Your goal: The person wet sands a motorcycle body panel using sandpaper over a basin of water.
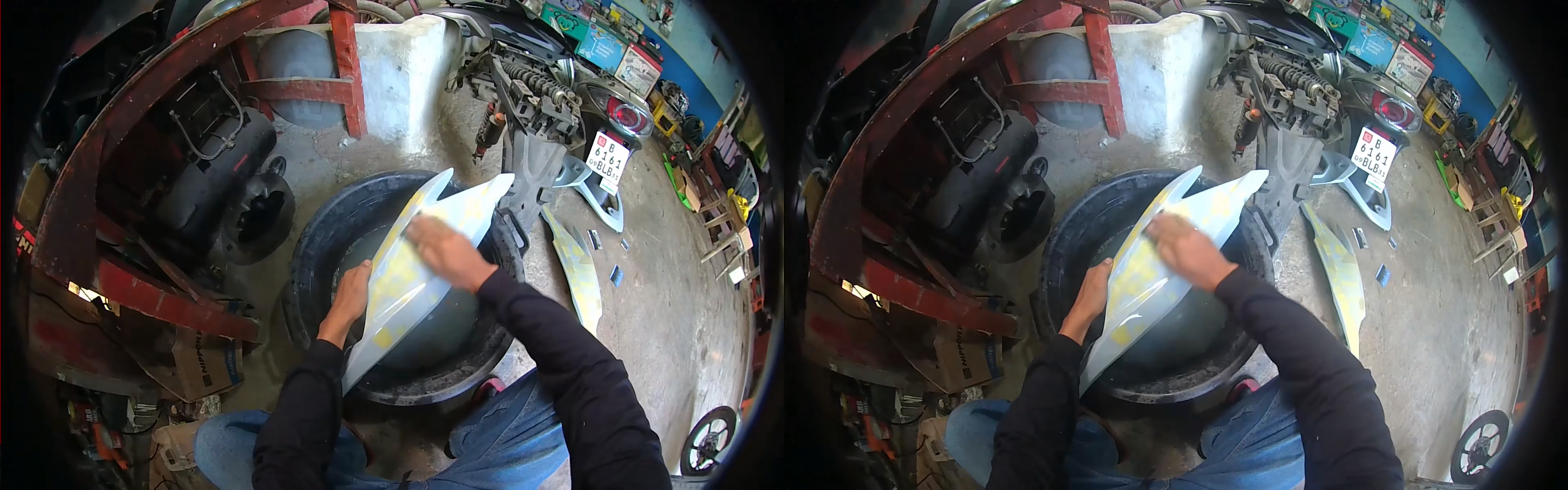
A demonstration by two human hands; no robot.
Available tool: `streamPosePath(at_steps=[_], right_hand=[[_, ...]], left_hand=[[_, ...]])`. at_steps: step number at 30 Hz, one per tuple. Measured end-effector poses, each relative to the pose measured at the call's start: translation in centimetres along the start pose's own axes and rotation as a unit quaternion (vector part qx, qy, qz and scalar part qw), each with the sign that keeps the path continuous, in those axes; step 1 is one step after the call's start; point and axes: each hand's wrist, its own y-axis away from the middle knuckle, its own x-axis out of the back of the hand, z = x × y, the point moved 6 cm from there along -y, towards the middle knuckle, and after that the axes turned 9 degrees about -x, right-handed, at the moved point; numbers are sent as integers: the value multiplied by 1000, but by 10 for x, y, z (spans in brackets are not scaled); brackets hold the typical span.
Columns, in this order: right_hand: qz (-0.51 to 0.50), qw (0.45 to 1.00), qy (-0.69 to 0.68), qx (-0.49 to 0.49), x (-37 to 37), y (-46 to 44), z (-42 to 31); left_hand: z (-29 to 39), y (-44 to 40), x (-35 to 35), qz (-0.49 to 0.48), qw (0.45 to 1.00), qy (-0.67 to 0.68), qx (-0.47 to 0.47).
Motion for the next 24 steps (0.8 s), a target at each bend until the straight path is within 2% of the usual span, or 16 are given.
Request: streamPosePath(at_steps=[2,4,5,6,8,9,10,13,14,16,17,18,21,22,24], right_hand=[[37,998,57,-20,1,-7,18],[-9,999,8,41,-6,11,-19],[2,995,6,97,-12,24,-38],[3,995,8,96,-9,18,-30],[-10,999,-15,27,-4,3,6],[14,1000,20,-9,5,-7,20],[28,998,47,-8,2,-7,19],[-28,996,-2,80,-10,24,-36],[-29,996,1,82,-8,19,-27],[-5,1000,-14,14,-1,2,9],[5,999,36,-40,2,-6,29],[4,999,32,-42,-2,-1,24],[1,998,-1,57,-9,22,-30],[3,998,2,58,-6,16,-21],[23,1000,-16,-3,2,0,13]], left_hand=[[1,2,1,3,999,-43,-11],[-1,5,2,4,1000,-26,-11],[0,3,2,8,1000,-6,-15],[4,1,2,6,1000,-6,-17],[8,5,0,7,1000,1,-6],[6,3,1,8,1000,0,-4],[3,3,2,4,1000,-10,-2],[8,6,3,5,1000,0,-6],[10,6,2,10,1000,22,-11],[5,3,0,6,1000,-4,-7],[2,2,1,4,999,-34,-2],[0,6,2,3,999,-36,2],[7,3,5,-3,1000,-28,-2],[9,2,4,-3,1000,-13,-5],[10,5,0,-4,1000,5,-4]])
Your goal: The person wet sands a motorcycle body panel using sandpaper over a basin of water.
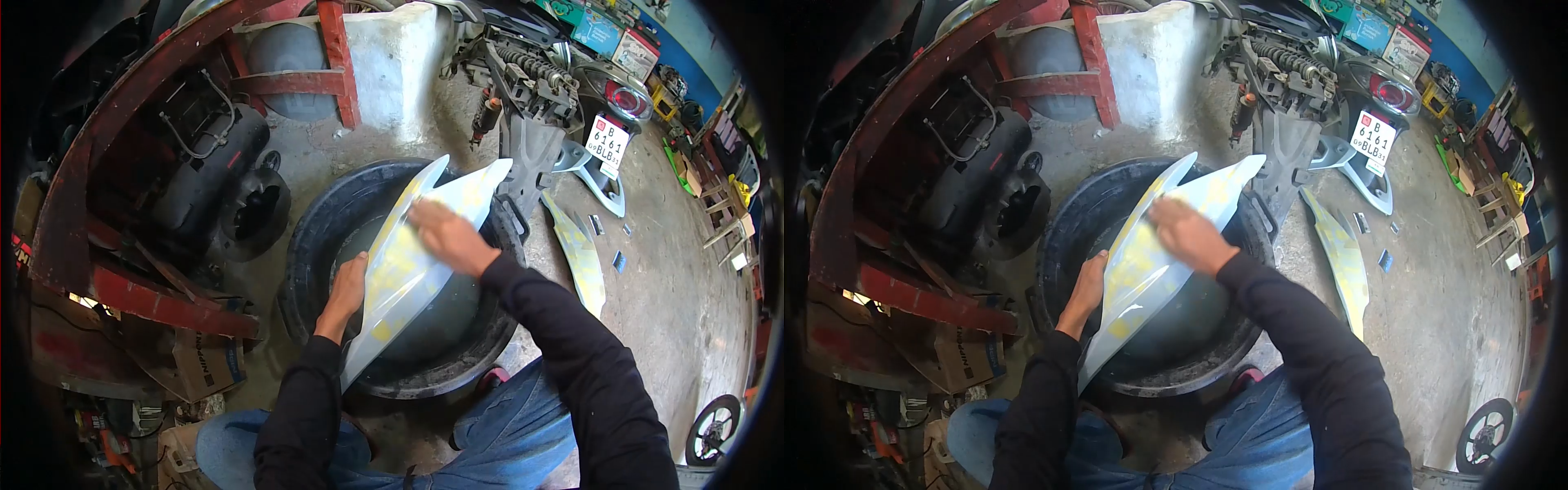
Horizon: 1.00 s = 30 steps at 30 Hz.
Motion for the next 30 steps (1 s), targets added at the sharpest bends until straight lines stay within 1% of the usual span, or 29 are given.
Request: streamPosePath(at_steps=[1,2,4,5,6,8,9,10,12,14,15,16,18,20,22,23,24,26,27,28,30], right_hand=[[-3,997,45,-55,5,-11,14],[-3,998,43,-55,3,-7,11],[-61,997,43,5,-6,7,-27],[3,996,25,91,-17,26,-44],[-42,997,23,65,-12,28,-56],[-3,998,38,51,-11,11,-22],[17,1000,15,4,-4,-2,-4],[30,997,46,-49,-4,-8,9],[19,998,54,-6,-18,5,-8],[-28,998,28,38,-16,25,-52],[-27,998,16,51,-17,22,-43],[-18,998,38,45,-14,13,-29],[-37,995,63,-62,-7,-8,3],[-19,996,58,-64,-11,3,-8],[-53,998,-3,42,-13,23,-41],[-51,997,8,56,-9,20,-35],[-52,997,10,56,-6,13,-19],[16,997,58,-39,3,-8,22],[27,996,86,-27,-1,-5,15],[-24,998,50,9,0,5,-9],[-58,995,36,71,-11,29,-48]], left_hand=[[1,0,0,8,1000,-14,0],[3,2,1,16,999,-31,2],[-3,5,2,16,1000,-14,-1],[-2,2,2,23,1000,10,-11],[-2,-2,1,24,1000,15,-13],[-7,-2,-2,19,999,29,6],[-5,-2,-2,24,999,19,-9],[-6,-1,-2,26,999,18,-7],[-5,0,0,9,1000,-5,-6],[-1,-2,0,16,1000,6,-15],[-1,0,-1,23,999,19,-19],[-5,0,-1,24,999,21,-17],[-12,-5,-1,21,1000,4,-18],[-14,-1,2,11,1000,-9,-8],[-9,-6,3,-2,1000,-22,-11],[-8,-4,1,2,1000,-18,-13],[-7,-2,0,5,1000,-16,-14],[-5,-3,-1,10,1000,-20,-16],[-5,-1,0,10,999,-27,-13],[-5,-1,1,7,999,-30,-14],[-4,-1,0,16,1000,3,-12]])
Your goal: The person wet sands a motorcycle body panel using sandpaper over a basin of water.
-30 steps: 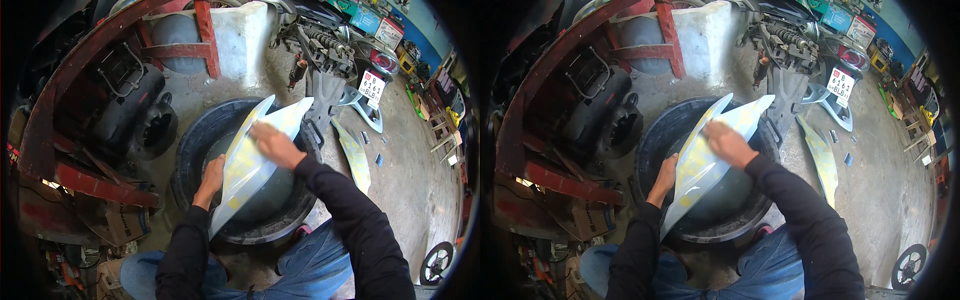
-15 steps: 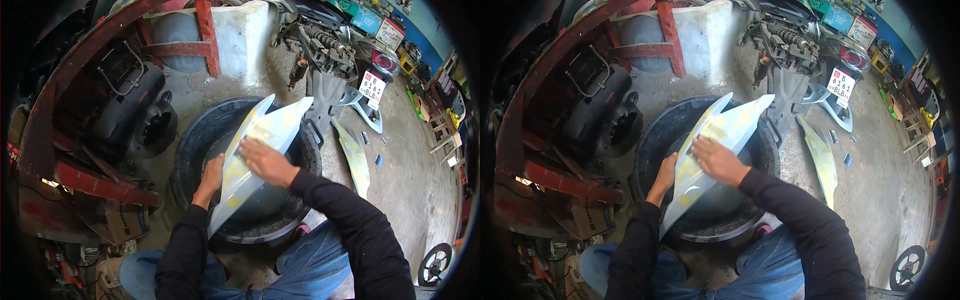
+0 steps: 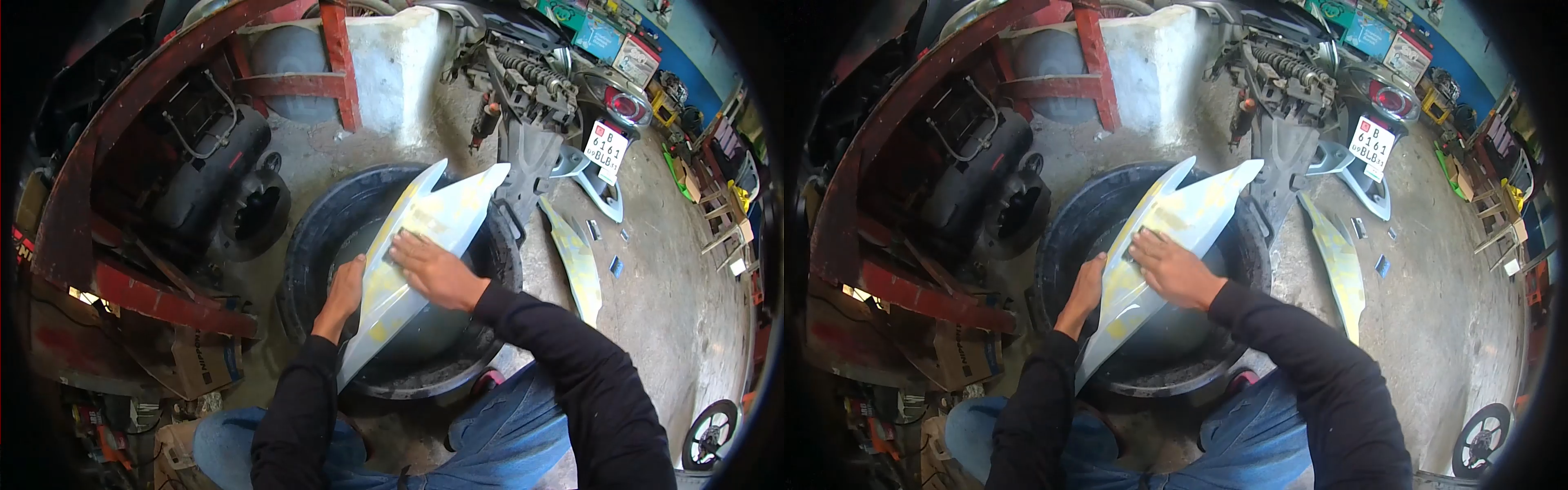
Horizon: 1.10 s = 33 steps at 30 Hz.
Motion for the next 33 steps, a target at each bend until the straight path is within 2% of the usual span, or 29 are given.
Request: streamPosePath(at_steps=[2,4,6,8,9,10,12,13,14,16,18,20,21,22,24,25,26,28,29,30,32,33], right_hand=[[-14,1000,-20,-4,-3,-7,26],[32,991,13,-127,9,-28,64],[55,988,17,-140,2,-14,44],[-24,999,5,-26,-3,-3,1],[-18,1000,-13,-21,-5,-3,14],[-6,999,21,-36,1,-14,35],[47,990,21,-133,14,-28,71],[75,991,43,-106,10,-25,62],[49,996,-6,-80,1,-17,51],[1,1000,6,-1,0,-2,6],[-8,998,-37,-42,6,-14,37],[63,992,4,-112,12,-27,75],[78,992,38,-95,9,-24,63],[40,996,-25,-81,1,-17,45],[-8,1000,-1,5,-2,-2,-8],[2,999,-21,32,-2,-4,3],[-19,998,-19,-54,3,-15,28],[100,985,41,-135,17,-27,67],[99,986,68,-118,9,-21,63],[75,992,-8,-104,-1,-13,47],[25,999,9,-32,-4,3,-3],[30,999,0,-14,-2,1,8]], left_hand=[[1,1,-1,1,1000,-13,-7],[3,0,2,11,1000,-27,-11],[2,2,2,-18,998,-53,11],[5,1,3,-12,999,-47,-1],[6,2,1,-5,999,-34,-9],[6,3,1,-4,999,-32,-9],[4,2,1,2,999,-50,-7],[2,3,1,4,999,-51,-5],[2,3,2,-1,999,-46,-3],[6,0,2,-4,999,-39,-5],[6,3,1,-3,999,-42,-4],[14,3,2,-1,999,-46,-4],[16,5,2,-7,998,-54,-4],[13,5,2,-9,998,-55,-4],[9,4,1,-5,1000,-28,0],[9,2,1,-5,1000,-27,-3],[7,3,1,-1,999,-37,-2],[7,5,-1,6,999,-42,0],[10,6,1,1,999,-51,-4],[14,5,2,-3,998,-60,-11],[0,2,0,1,999,-38,-7],[-5,1,-1,5,1000,-19,-3]])
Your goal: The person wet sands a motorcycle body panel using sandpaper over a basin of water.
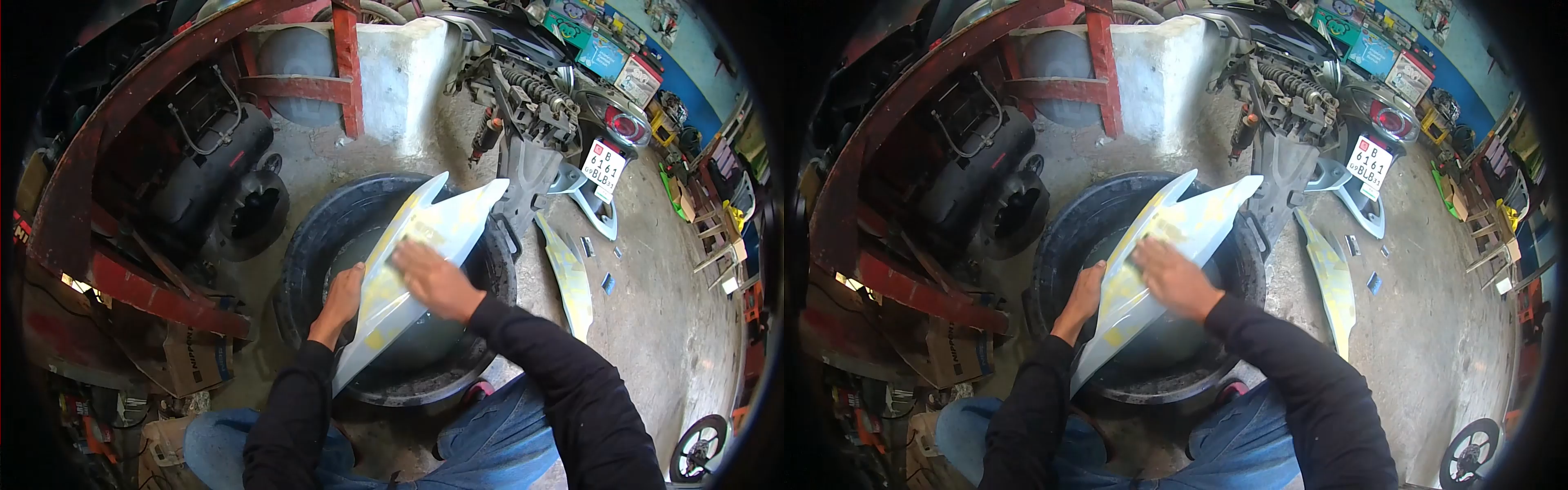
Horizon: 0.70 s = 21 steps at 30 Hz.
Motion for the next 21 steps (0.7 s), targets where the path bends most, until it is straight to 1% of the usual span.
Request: streamPosePath(at_steps=[1,2,3,4,5,7,8,9,11,12,13,15,16,17,18,19,20,21], right_hand=[[10,998,-24,-57,3,-14,28],[41,994,-3,-105,8,-26,53],[69,985,15,-155,13,-32,62],[73,985,45,-150,9,-30,54],[74,985,42,-152,5,-19,41],[-18,999,-8,-31,-3,4,-9],[-26,999,2,-20,-5,5,2],[14,998,7,-54,-3,-6,27],[57,984,4,-169,9,-25,64],[38,982,10,-184,4,-25,60],[38,982,8,-186,5,-17,43],[-48,997,-29,-52,1,4,-13],[-53,997,-32,-49,1,5,-5],[-54,997,-31,-50,-1,2,15],[-17,993,-19,-118,2,-12,55],[19,983,-10,-185,8,-21,73],[22,983,4,-183,3,-19,73],[23,983,1,-184,3,-12,56]], left_hand=[[3,1,1,0,1000,0,1],[11,-1,2,1,1000,-23,-11],[12,1,2,2,999,-46,-18],[11,5,2,4,999,-47,-12],[13,3,3,-1,999,-45,-7],[14,0,4,-9,999,-42,-2],[15,-1,2,-6,999,-36,-14],[16,1,1,-2,999,-30,-24],[16,0,2,-4,999,-39,-14],[15,2,3,-10,999,-51,-3],[15,5,3,-12,999,-53,-1],[19,4,3,-6,1000,-16,-4],[21,1,3,-7,1000,-15,-8],[20,4,2,-6,1000,-26,-9],[21,3,2,0,999,-38,-11],[19,4,2,3,999,-37,-9],[17,5,3,-5,999,-41,0],[17,3,4,-16,999,-47,6]])
